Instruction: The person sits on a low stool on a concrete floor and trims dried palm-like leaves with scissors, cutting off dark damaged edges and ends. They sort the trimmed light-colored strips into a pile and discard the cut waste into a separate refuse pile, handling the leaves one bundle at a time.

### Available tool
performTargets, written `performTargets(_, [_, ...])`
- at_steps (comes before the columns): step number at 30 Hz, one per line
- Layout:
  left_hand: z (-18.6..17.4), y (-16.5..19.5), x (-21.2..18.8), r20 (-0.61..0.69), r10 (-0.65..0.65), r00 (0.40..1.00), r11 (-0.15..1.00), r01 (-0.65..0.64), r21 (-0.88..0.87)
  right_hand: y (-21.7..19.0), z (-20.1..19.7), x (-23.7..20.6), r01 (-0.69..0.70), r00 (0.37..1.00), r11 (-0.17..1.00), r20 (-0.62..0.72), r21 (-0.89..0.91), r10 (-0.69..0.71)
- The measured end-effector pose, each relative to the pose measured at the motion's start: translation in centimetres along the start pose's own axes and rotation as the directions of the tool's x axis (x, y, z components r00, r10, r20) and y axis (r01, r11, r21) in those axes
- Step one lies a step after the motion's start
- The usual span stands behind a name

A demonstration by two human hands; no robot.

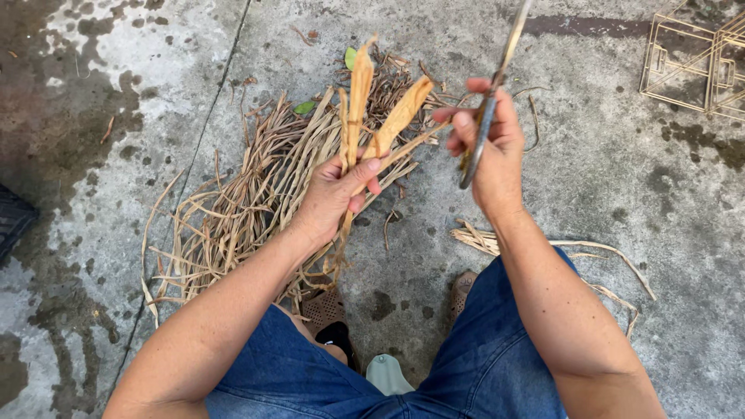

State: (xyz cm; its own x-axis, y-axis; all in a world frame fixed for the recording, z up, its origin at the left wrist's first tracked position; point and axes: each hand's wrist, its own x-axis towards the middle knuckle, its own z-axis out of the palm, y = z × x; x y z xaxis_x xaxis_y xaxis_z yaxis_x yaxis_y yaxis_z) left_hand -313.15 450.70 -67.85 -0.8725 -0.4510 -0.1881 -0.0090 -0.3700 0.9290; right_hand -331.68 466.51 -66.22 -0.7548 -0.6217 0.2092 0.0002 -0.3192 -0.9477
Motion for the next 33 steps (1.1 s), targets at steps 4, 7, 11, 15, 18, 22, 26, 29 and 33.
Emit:
performTargets(4, [-0.6, 0.2, 0.6, -0.097, 0.033, 0.995, 0.999, -0.034, -0.002, -0.3, 0.2, -1.1, 0.159, 0.987, 0.976, 0.047, -0.146, -0.154])
performTargets(7, [-0.5, -0.2, 0.8, -0.152, 0.032, 0.988, 0.999, -0.027, 0.039, 0.4, 1.0, -2.8, 0.294, 0.953, 0.939, 0.135, -0.178, -0.272])
performTargets(11, [0.0, -0.9, 1.1, -0.177, 0.048, 0.983, 0.987, -0.019, 0.16, 0.9, 1.2, -3.4, 0.414, 0.91, 0.89, 0.088, -0.19, -0.405])
performTargets(15, [0.4, -1.2, 1.2, -0.182, 0.041, 0.983, 0.973, 0.001, 0.23, 1.1, 1.6, -3.2, 0.446, 0.895, 0.877, 0.107, -0.176, -0.433])
performTargets(18, [0.9, -1.5, 1.0, -0.133, -0.03, 0.991, 0.966, 0.063, 0.253, 1.9, 3.2, -3.3, 0.324, 0.933, 0.934, 0.216, -0.149, -0.289])
performTargets(22, [0.8, -1.8, 0.9, -0.075, -0.052, 0.996, 0.99, 0.061, 0.129, 2.7, 4.2, -2.6, 0.236, 0.966, 0.946, 0.158, -0.223, -0.204])
performTargets(26, [-2.0, -0.7, 2.5, -0.196, -0.03, 0.98, 0.997, 0.016, -0.073, 2.4, 2.4, -1.2, 0.079, 0.992, 0.997, 0.097, 0.024, -0.081])
performTargets(29, [-4.6, 0.4, 3.4, -0.267, 0.022, 0.963, 0.991, -0.055, -0.118, 2.3, 0.8, -0.1, 0.057, 0.996, 0.986, 0.058, 0.156, -0.067])
performTargets(33, [-6.6, 1.5, 2.7, -0.205, 0.051, 0.977, 0.994, -0.07, -0.088, 2.6, -0.9, 1.9, 0.052, 0.998, 0.998, -0.043, -0.028, -0.053])
